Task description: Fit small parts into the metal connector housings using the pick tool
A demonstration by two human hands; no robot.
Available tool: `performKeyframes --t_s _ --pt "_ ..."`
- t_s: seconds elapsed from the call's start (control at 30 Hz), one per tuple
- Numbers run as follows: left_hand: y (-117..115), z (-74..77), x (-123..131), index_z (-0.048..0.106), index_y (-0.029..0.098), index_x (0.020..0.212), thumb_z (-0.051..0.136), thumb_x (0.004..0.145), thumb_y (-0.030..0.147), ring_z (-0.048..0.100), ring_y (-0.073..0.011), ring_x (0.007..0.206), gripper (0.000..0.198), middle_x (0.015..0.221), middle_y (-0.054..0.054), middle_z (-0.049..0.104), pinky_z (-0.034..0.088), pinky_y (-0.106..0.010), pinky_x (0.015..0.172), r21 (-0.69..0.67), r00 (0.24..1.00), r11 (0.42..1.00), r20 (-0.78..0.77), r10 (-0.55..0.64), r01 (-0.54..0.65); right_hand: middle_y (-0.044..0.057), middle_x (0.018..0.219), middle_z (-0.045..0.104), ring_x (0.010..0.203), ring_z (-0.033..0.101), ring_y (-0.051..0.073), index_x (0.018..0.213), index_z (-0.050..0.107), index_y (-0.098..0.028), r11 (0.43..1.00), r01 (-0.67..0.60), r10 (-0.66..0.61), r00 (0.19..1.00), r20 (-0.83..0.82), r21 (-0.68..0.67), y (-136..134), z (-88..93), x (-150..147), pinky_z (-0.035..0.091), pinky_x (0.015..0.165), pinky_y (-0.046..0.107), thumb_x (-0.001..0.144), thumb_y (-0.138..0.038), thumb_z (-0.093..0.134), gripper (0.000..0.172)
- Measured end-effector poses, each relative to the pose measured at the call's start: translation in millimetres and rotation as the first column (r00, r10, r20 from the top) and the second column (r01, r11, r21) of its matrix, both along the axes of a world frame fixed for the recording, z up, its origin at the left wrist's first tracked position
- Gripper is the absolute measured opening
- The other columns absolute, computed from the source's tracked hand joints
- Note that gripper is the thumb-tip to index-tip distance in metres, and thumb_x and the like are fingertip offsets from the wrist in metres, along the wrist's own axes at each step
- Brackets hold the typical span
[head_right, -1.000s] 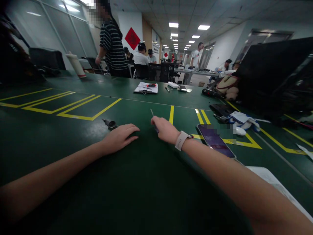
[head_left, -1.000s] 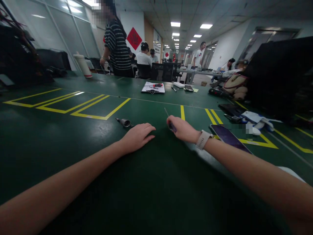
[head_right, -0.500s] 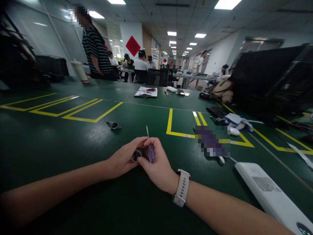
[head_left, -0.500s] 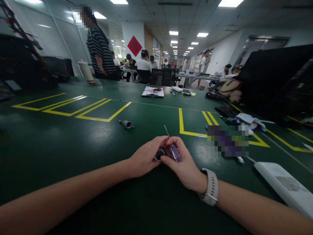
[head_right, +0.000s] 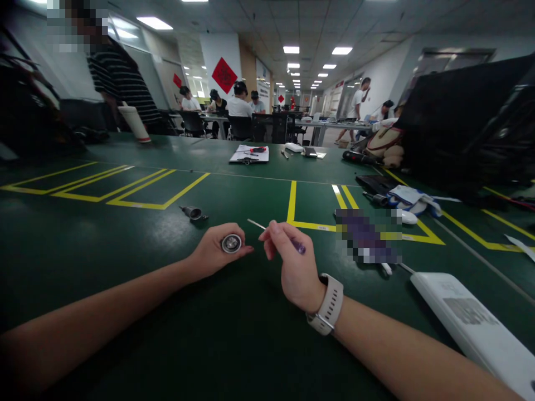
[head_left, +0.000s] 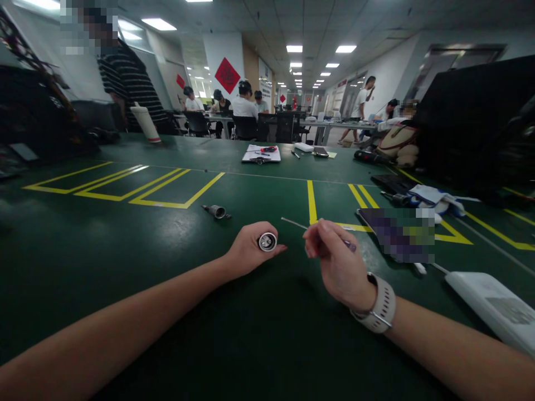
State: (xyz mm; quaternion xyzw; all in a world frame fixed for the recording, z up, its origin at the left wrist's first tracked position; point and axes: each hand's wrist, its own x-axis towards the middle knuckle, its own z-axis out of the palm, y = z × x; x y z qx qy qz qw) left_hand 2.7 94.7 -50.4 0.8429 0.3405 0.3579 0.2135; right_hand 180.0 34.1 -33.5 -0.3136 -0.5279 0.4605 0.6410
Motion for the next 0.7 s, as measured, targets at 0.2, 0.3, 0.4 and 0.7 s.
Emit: performKeyframes --t_s 0.2,0.3,0.4,0.7 --pt "1.5 -0.8 2.4 0.053 0.015 0.067 0.064 0.073 0.029 0.049 -0.0102 0.059 0.019 0.064 0.002 0.053 0.039 -0.022 0.054 -0.057 0.998 0.997 -0.013 -0.054 0.053 -0.003 0.055 0.048 0.052 0.045 0.009 0.074 0.068 -0.020 0.997 -0.081 0.075 0.963 0.259 0.010 -11.4 -1.6 0.7 0.032 0.048 0.024 0.092 -0.038 0.041 0.036" --pt "0.9 -0.7 3.0 0.051 0.015 0.064 0.061 0.073 0.029 0.048 -0.0104 0.058 0.020 0.062 0.002 0.051 0.037 -0.022 0.054 -0.029 0.997 0.999 -0.068 -0.022 0.020 -0.002 0.059 0.050 0.056 0.048 0.010 0.079 0.065 -0.019 0.996 -0.071 0.040 0.905 0.423 0.057 -13.2 -1.0 -0.4 0.037 0.052 0.024 0.091 -0.032 0.043 0.028" --pt "0.3 -1.8 2.9 0.051 0.015 0.066 0.059 0.074 0.029 0.048 -0.0109 0.058 0.018 0.062 0.002 0.051 0.036 -0.023 0.054 -0.003 0.992 1.000 -0.127 0.011 -0.011 -0.003 0.063 0.052 0.057 0.050 0.011 0.088 0.058 -0.018 0.996 -0.055 0.009 0.858 0.513 0.074 -14.1 -1.1 -1.5 0.039 0.053 0.025 0.088 -0.024 0.047 0.013" --pt "-2.8 -3.6 3.5 0.051 0.016 0.068 0.051 0.077 0.023 0.050 -0.0122 0.059 0.012 0.064 0.001 0.053 0.035 -0.023 0.054 0.116 0.944 0.993 -0.329 0.015 0.024 0.002 0.074 0.057 0.068 0.051 0.014 0.082 0.056 -0.016 0.936 -0.111 -0.198 0.618 0.761 0.334 -20.0 3.9 -2.9 0.040 0.063 0.029 0.080 -0.010 0.048 0.011"
